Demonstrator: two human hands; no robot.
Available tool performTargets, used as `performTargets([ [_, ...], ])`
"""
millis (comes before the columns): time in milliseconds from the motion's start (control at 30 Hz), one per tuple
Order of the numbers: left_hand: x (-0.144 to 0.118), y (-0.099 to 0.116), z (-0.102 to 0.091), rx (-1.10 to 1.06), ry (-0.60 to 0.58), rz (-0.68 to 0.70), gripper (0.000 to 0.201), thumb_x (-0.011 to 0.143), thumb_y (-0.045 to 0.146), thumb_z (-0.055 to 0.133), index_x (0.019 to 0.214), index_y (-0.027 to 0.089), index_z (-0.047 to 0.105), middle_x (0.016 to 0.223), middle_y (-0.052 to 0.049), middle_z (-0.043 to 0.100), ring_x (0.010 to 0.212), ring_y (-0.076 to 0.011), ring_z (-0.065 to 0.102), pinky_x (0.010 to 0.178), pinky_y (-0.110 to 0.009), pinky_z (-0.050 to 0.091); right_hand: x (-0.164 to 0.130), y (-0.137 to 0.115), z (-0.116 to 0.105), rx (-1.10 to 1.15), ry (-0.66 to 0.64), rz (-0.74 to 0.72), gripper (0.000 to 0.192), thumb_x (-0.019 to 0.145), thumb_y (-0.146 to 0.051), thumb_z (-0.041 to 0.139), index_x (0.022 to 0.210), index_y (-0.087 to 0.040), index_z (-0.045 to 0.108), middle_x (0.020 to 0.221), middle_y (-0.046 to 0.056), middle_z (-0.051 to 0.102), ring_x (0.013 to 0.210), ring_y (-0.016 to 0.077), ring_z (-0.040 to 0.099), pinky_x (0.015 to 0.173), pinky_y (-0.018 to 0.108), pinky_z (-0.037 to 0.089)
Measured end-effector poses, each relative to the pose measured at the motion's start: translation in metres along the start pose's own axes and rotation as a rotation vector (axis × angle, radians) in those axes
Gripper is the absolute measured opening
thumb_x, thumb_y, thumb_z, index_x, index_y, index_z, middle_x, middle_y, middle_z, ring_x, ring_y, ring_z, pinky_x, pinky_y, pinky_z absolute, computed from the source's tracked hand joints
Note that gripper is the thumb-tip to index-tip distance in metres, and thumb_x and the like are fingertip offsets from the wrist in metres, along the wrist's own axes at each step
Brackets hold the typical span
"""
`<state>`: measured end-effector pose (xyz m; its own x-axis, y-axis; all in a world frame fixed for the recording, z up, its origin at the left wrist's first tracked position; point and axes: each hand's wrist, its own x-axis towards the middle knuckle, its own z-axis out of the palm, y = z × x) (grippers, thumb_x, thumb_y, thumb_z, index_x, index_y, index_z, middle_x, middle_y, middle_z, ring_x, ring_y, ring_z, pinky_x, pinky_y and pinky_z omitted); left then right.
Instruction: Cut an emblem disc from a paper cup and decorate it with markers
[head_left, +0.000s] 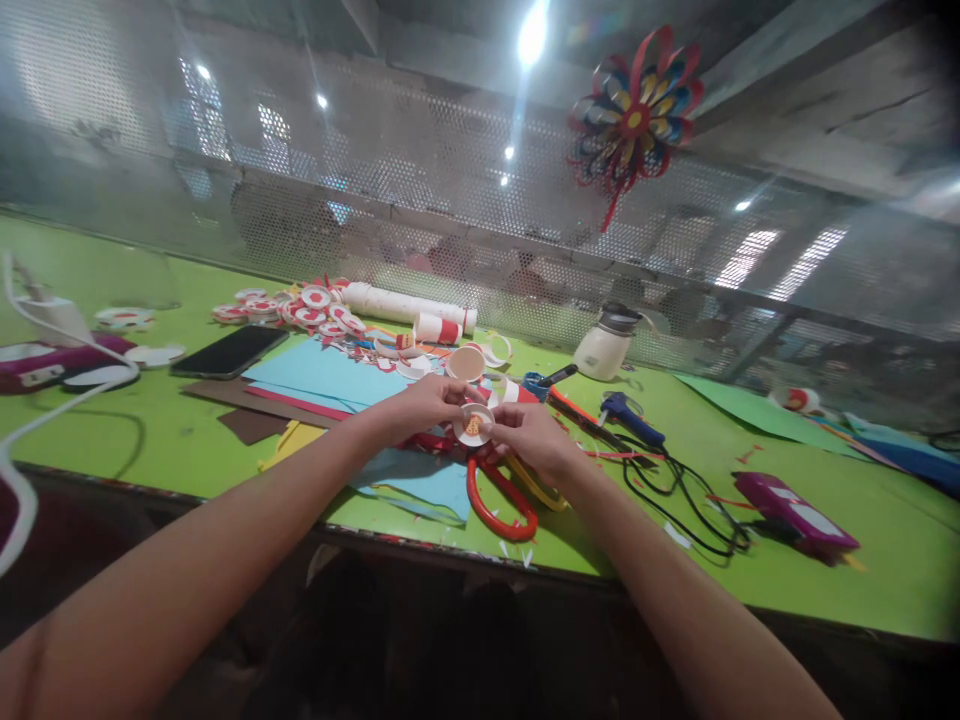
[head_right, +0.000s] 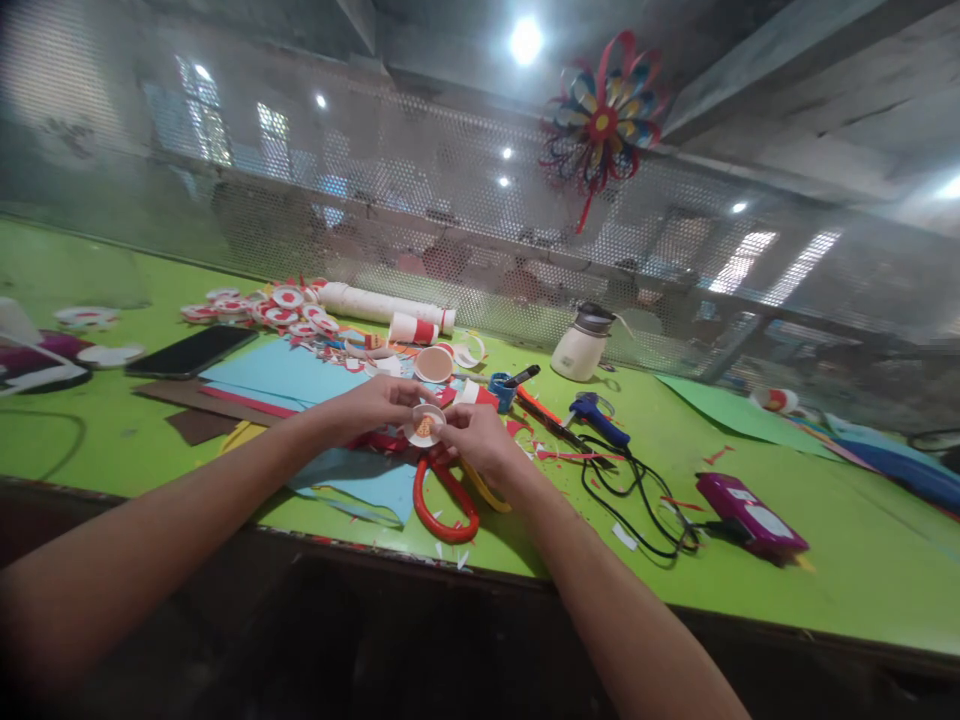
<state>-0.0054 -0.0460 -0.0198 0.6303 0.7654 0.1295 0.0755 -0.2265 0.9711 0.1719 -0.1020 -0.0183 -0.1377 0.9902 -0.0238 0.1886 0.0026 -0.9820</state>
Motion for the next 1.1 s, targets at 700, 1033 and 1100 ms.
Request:
performTargets([
  [700, -0.0006, 0.0012, -0.0052, -0.198, -0.038, 0.060, 0.056, 0.059, 0.013, 0.064, 0.115, 0.010, 0.061, 0.091, -0.008, 0.069, 0.078, -0.0166, 0.061, 0.066, -0.026, 0.044, -0.0015, -0.0055, 0.0040, 0.152, 0.106, -0.111, 0.017, 0.066, -0.017, 0.076, 0.082, -0.016, 0.068, 0.066, 0.000, 0.069, 0.056, 0.0122, 0.062, 0.058, 0.026, 0.054],
  [1033, -0.0014, -0.0005, -0.0021, -0.201, -0.088, 0.127, 0.073, 0.060, 0.011, 0.080, 0.128, 0.016, 0.052, 0.114, -0.012, 0.067, 0.105, -0.0221, 0.062, 0.091, -0.037, 0.046, -0.0010, -0.0052, 0.0030, 0.249, 0.080, -0.126, 0.021, 0.063, -0.016, 0.072, 0.084, -0.014, 0.069, 0.068, 0.002, 0.069, 0.057, 0.0133, 0.062, 0.059, 0.028, 0.054],
  [1100, -0.0002, -0.0023, -0.0027, -0.188, -0.072, 0.123, 0.067, 0.061, 0.011, 0.080, 0.124, 0.015, 0.056, 0.111, -0.011, 0.068, 0.102, -0.0210, 0.063, 0.092, -0.038, 0.046, -0.0002, -0.0043, 0.0032, 0.261, 0.060, -0.124, 0.021, 0.063, -0.017, 0.071, 0.083, -0.014, 0.070, 0.069, 0.003, 0.069, 0.057, 0.0127, 0.062, 0.060, 0.028, 0.054],
])
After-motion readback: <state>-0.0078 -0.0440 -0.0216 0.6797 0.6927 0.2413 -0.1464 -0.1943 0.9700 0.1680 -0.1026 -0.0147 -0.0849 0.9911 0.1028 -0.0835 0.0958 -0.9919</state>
